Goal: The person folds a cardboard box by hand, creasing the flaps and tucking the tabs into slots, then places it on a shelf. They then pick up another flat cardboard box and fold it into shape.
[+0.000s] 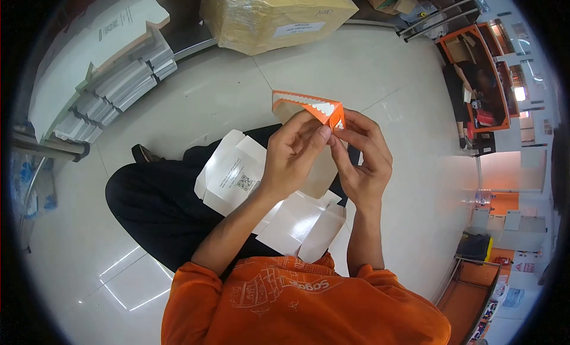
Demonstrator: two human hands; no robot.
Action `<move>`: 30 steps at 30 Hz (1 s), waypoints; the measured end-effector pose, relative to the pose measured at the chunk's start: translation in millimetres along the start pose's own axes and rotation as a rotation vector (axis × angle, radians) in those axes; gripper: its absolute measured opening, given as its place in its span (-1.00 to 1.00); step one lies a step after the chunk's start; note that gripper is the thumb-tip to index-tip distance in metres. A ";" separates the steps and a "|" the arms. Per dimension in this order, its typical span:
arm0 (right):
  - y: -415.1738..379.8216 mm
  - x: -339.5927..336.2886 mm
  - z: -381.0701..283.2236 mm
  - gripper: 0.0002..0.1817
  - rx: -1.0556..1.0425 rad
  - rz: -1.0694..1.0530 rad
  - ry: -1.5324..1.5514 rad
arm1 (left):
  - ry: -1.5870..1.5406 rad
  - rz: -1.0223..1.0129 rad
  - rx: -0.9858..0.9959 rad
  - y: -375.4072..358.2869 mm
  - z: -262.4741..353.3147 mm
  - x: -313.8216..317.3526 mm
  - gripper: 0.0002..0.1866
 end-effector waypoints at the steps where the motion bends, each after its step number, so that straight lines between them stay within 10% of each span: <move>1: -0.3 0.7 1.1 -0.81 -0.003 0.003 -0.001 | 0.000 -0.003 0.003 -1.4 -1.5 1.9 -0.73; 18: -3.1 1.6 12.2 -0.76 0.098 0.068 0.028 | 0.170 0.034 -0.014 -0.1 7.7 -4.0 -0.83; 22: 4.3 -14.1 36.8 -0.56 0.489 0.217 0.447 | 0.702 0.056 0.473 12.0 41.8 -26.5 -0.81; 25: -1.1 -12.7 52.8 -0.51 0.714 0.046 0.653 | 0.830 0.084 0.383 28.4 40.8 -46.1 -0.71; 27: -5.5 -2.6 53.4 -0.55 0.731 -0.010 0.742 | 0.053 -0.011 -0.146 29.5 3.0 -54.7 -0.54; 30: -12.9 11.8 53.6 -0.64 0.755 -0.047 0.798 | -0.171 -0.116 -0.329 20.4 -17.0 -52.5 -0.46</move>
Point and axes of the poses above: each hand's wrist, its own y-axis towards the middle knuckle, its own x-axis out of the palm, z = x × y, the point moved 4 cm from there along y, towards the middle knuckle, and after that the axes turned 6 degrees about x, right-handed, at the moved point
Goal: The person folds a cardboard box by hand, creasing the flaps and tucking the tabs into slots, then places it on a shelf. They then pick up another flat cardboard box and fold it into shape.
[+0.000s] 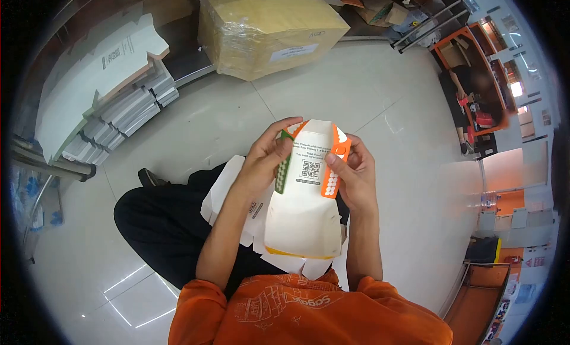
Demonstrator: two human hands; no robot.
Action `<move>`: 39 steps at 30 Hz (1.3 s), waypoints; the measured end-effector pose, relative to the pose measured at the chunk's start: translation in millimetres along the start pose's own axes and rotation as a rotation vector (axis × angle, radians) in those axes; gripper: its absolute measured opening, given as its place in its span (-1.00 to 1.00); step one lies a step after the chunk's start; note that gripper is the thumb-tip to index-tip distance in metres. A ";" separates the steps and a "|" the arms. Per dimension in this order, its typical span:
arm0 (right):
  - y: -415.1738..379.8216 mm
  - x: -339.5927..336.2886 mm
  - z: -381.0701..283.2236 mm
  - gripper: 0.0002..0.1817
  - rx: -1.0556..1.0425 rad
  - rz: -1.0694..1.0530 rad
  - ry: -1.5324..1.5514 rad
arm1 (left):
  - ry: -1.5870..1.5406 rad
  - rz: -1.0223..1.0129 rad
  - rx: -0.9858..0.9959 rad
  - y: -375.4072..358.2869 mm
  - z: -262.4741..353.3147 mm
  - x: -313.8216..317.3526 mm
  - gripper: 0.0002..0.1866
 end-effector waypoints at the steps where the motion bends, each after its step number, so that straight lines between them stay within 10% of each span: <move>1: -0.4 0.8 1.8 -0.65 0.023 0.044 -0.046 | 0.038 0.051 0.013 1.2 -3.2 3.6 -0.53; 12: -8.1 -0.4 -5.0 -0.70 -0.207 0.220 -0.397 | 0.227 0.267 0.061 -5.9 -18.7 10.9 -0.73; 39: -15.5 16.0 -16.9 -0.62 -0.670 0.059 -0.735 | 0.561 0.523 0.319 -11.8 3.5 32.5 -0.45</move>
Point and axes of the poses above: each hand's wrist, its own y-axis towards the middle knuckle, its own x-axis out of the palm, z = x × y, the point moved 4 cm from there along y, towards the middle knuckle, and after that the axes turned 6 degrees about x, right-handed, at the moved point
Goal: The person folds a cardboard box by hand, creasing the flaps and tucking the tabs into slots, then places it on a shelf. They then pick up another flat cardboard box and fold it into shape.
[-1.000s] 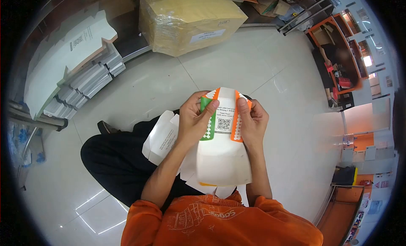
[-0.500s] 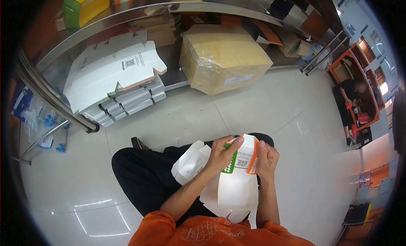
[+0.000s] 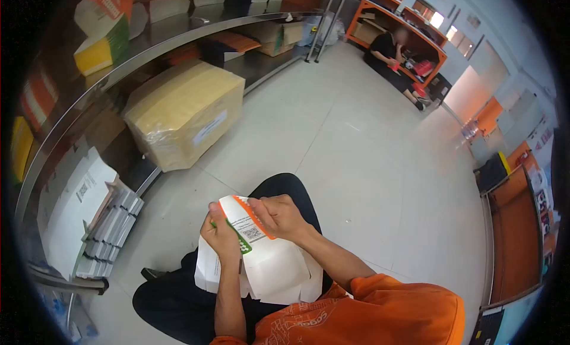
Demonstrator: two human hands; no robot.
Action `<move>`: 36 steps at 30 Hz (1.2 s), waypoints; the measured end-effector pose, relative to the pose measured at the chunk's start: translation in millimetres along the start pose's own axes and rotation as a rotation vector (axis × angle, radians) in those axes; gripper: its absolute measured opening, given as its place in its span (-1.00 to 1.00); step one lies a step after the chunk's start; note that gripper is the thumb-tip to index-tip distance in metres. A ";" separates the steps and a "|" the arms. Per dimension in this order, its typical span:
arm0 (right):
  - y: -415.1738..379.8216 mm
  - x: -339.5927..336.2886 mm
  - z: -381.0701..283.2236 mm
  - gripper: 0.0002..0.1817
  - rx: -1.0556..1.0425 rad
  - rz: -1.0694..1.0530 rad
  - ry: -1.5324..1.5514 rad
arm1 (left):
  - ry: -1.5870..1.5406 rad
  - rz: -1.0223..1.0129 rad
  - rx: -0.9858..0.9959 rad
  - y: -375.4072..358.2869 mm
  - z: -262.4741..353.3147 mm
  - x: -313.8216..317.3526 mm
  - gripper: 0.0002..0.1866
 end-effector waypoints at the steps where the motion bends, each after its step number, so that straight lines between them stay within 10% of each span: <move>1: -0.6 1.0 3.7 -0.62 0.014 -0.035 -0.017 | -0.024 0.018 -0.021 -0.8 0.3 -1.0 -0.45; 9: 2.1 -18.6 18.0 -0.46 0.262 0.097 0.061 | 0.053 -0.288 0.051 -1.2 -28.1 -1.0 -0.58; 15: -18.0 -5.7 36.4 -0.46 0.628 -0.438 0.269 | 0.044 -0.226 0.094 8.9 -23.5 -11.4 -0.62; 22: -15.3 2.8 53.0 -0.59 0.625 -0.416 0.416 | -0.048 -0.386 -0.144 19.7 -17.7 -24.3 -0.70; 30: -24.8 -0.7 21.1 -0.20 0.602 -0.863 0.566 | 0.285 -0.149 0.368 36.1 49.6 -62.9 -0.75; 33: -6.9 6.9 -9.0 -0.17 0.663 -0.586 0.169 | 0.516 -0.068 0.566 45.1 66.3 -87.2 -0.73; 35: 20.3 14.7 -75.0 -0.20 -0.420 -0.519 -0.438 | 0.358 0.054 0.395 57.2 61.5 -112.9 -0.71; 36: 22.0 23.1 -101.4 -0.32 -0.552 -0.576 -0.486 | 0.265 0.079 0.328 60.0 64.5 -124.5 -0.71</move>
Point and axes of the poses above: each hand's wrist, its own y-axis towards the middle knuckle, its own x-axis out of the palm, z = x × y, the point moved 4 cm from there along y, towards the middle knuckle, and after that the axes turned 6 degrees about x, right-handed, at the moved point
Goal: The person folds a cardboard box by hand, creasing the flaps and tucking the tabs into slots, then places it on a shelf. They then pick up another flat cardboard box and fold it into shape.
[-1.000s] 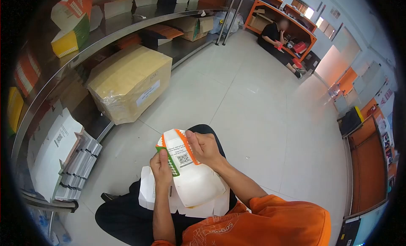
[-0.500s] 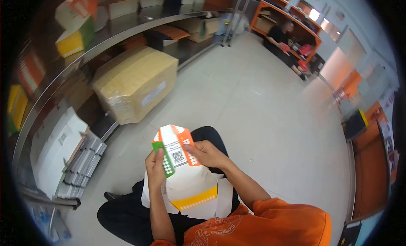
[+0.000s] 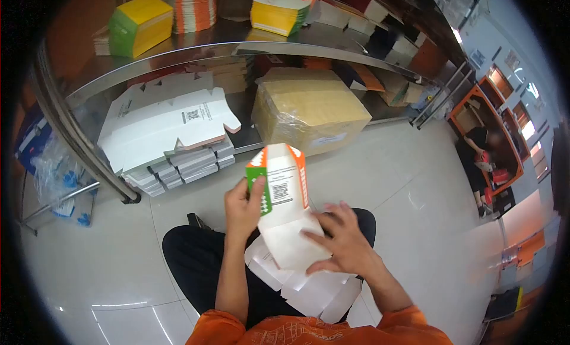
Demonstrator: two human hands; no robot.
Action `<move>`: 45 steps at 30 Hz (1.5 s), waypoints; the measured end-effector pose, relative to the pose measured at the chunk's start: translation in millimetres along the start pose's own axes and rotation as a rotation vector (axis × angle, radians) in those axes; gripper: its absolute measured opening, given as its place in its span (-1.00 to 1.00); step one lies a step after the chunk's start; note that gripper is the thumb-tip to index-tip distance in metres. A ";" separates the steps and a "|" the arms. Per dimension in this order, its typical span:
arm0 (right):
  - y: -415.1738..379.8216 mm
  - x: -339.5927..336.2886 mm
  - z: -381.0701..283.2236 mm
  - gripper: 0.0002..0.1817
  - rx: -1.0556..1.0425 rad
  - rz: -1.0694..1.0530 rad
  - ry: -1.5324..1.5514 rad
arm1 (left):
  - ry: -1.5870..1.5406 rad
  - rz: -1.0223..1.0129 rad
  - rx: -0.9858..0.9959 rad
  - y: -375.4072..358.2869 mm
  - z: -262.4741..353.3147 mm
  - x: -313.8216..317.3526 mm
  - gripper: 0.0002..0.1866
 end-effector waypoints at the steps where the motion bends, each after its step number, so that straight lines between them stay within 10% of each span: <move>1: 8.3 4.7 -6.5 -0.32 -0.012 -0.007 -0.005 | -0.005 0.014 -0.001 3.3 5.3 -7.8 -0.71; 4: 18.8 29.4 -32.9 -0.59 -0.517 -0.253 0.048 | -0.181 0.093 -0.066 10.2 -2.3 -37.5 -0.60; 7: 57.5 30.7 -22.7 -0.66 -0.506 -0.248 -0.100 | -0.530 0.271 0.030 18.2 3.4 -66.0 -0.44; 15: 321.6 -141.9 81.1 -0.65 -0.397 0.908 -0.408 | -0.365 0.324 -0.180 21.1 -46.2 -94.5 -0.65; 20: 395.1 -113.9 143.5 -0.67 0.131 0.306 -0.607 | -0.310 0.296 -0.249 20.3 -52.0 -88.4 -0.74; 26: 423.7 -127.4 184.8 -0.66 0.108 0.093 -0.148 | -0.330 0.284 -0.264 20.6 -54.2 -86.1 -0.76; 45: 438.4 -117.4 164.4 -0.47 0.226 0.005 -0.310 | -0.248 0.223 -0.282 20.0 -58.0 -81.9 -0.79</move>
Point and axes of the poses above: each hand's wrist, its own y-axis towards the middle knuckle, its own x-axis out of the palm, z = x × y, the point moved 4 cm from there along y, towards the middle knuckle, and after that the axes turned 6 degrees about x, right-handed, at the moved point
